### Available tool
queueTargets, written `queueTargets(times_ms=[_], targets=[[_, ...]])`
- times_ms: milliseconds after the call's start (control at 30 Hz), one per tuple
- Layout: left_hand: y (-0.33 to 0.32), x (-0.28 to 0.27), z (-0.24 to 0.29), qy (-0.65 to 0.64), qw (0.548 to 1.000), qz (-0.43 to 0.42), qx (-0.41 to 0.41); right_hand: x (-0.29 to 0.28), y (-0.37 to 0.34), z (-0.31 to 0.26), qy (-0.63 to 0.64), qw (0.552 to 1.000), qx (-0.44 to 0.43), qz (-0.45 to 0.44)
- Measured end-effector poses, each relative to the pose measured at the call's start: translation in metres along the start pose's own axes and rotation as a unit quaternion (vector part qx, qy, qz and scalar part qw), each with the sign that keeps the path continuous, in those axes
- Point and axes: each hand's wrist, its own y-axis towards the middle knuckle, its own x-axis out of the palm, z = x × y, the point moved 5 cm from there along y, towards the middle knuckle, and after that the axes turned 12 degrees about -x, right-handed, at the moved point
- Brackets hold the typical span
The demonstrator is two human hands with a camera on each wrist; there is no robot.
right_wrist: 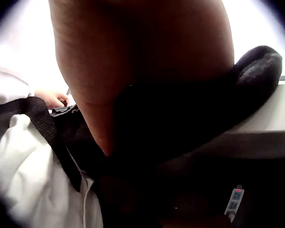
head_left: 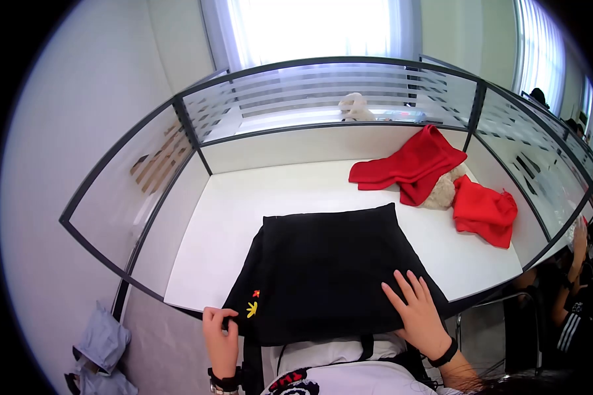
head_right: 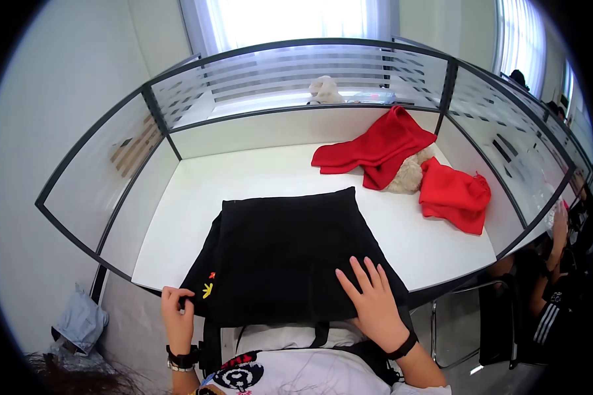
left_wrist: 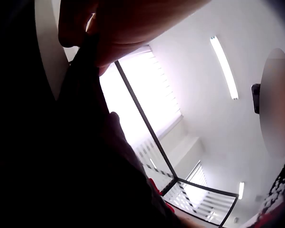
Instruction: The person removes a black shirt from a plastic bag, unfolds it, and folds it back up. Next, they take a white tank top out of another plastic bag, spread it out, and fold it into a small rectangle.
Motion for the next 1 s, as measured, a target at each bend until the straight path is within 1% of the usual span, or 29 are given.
queueTargets(times_ms=[33,67,133,167,200,267,300,333,367,400,433,467,533,567,600,667,700,733,767,800,867,900,933,1000], targets=[[0.000,-0.001,-0.009,-0.014,1.000,-0.017,0.003,0.000,0.000,0.001,-0.028,0.999,-0.017,0.004],[-0.003,0.003,-0.015,-0.016,1.000,-0.017,0.004,-0.005,-0.003,0.003,-0.030,0.999,-0.017,0.005],[-0.007,0.003,-0.032,-0.146,0.988,0.027,-0.044,-0.017,-0.006,0.005,0.105,0.994,-0.040,-0.008],[-0.009,0.004,-0.040,-0.107,0.993,0.003,-0.046,-0.020,-0.011,0.014,0.156,0.985,-0.066,0.004],[-0.011,0.006,-0.045,-0.107,0.993,0.004,-0.045,-0.030,-0.016,0.023,0.208,0.975,-0.070,0.042],[-0.016,0.011,-0.046,-0.232,0.968,-0.049,-0.079,-0.044,-0.027,0.043,0.205,0.966,0.070,0.144],[-0.019,0.010,-0.047,-0.270,0.954,-0.068,-0.108,-0.055,-0.030,0.046,0.098,0.965,0.117,0.214],[-0.020,0.009,-0.047,-0.271,0.954,-0.069,-0.108,-0.052,-0.036,0.057,0.024,0.957,0.161,0.240],[-0.021,0.012,-0.051,-0.347,0.920,-0.081,-0.164,-0.046,-0.043,0.066,0.035,0.956,0.189,0.221],[-0.023,0.016,-0.055,-0.419,0.876,-0.091,-0.219,-0.042,-0.047,0.073,0.046,0.954,0.216,0.201],[-0.021,0.020,-0.056,-0.433,0.863,-0.096,-0.243,-0.034,-0.048,0.077,0.157,0.938,0.235,0.203],[-0.021,0.022,-0.053,-0.434,0.862,-0.094,-0.244,-0.031,-0.043,0.074,0.223,0.925,0.234,0.198],[-0.021,0.030,-0.039,-0.445,0.859,-0.107,-0.230,-0.026,-0.040,0.074,0.208,0.935,0.227,0.176],[-0.018,0.029,-0.033,-0.413,0.885,-0.083,-0.201,-0.022,-0.037,0.074,0.185,0.938,0.199,0.213],[-0.019,0.025,-0.024,-0.373,0.908,-0.071,-0.177,-0.021,-0.037,0.074,0.207,0.929,0.218,0.217],[-0.019,0.023,-0.014,-0.337,0.925,-0.039,-0.170,-0.024,-0.033,0.070,0.250,0.912,0.214,0.244],[-0.018,0.019,-0.008,-0.256,0.961,-0.013,-0.105,-0.026,-0.032,0.065,0.250,0.913,0.213,0.242],[-0.017,0.016,0.003,-0.172,0.984,0.012,-0.039,-0.029,-0.031,0.061,0.242,0.912,0.213,0.254],[-0.023,0.011,0.021,-0.080,0.995,0.052,0.029,-0.031,-0.029,0.058,0.234,0.911,0.213,0.266],[-0.028,0.012,0.030,-0.045,0.997,0.037,0.053,-0.027,-0.029,0.056,0.234,0.911,0.212,0.266],[-0.037,0.019,0.039,0.013,0.991,-0.025,0.129,-0.017,-0.029,0.053,0.241,0.889,0.175,0.348],[-0.040,0.024,0.039,0.028,0.987,-0.049,0.152,-0.014,-0.027,0.048,0.229,0.894,0.166,0.347],[-0.041,0.028,0.037,0.037,0.984,-0.075,0.157,-0.010,-0.027,0.043,0.232,0.897,0.153,0.343],[-0.041,0.030,0.034,0.086,0.970,-0.048,0.223,-0.012,-0.021,0.024,0.211,0.905,0.088,0.360]])
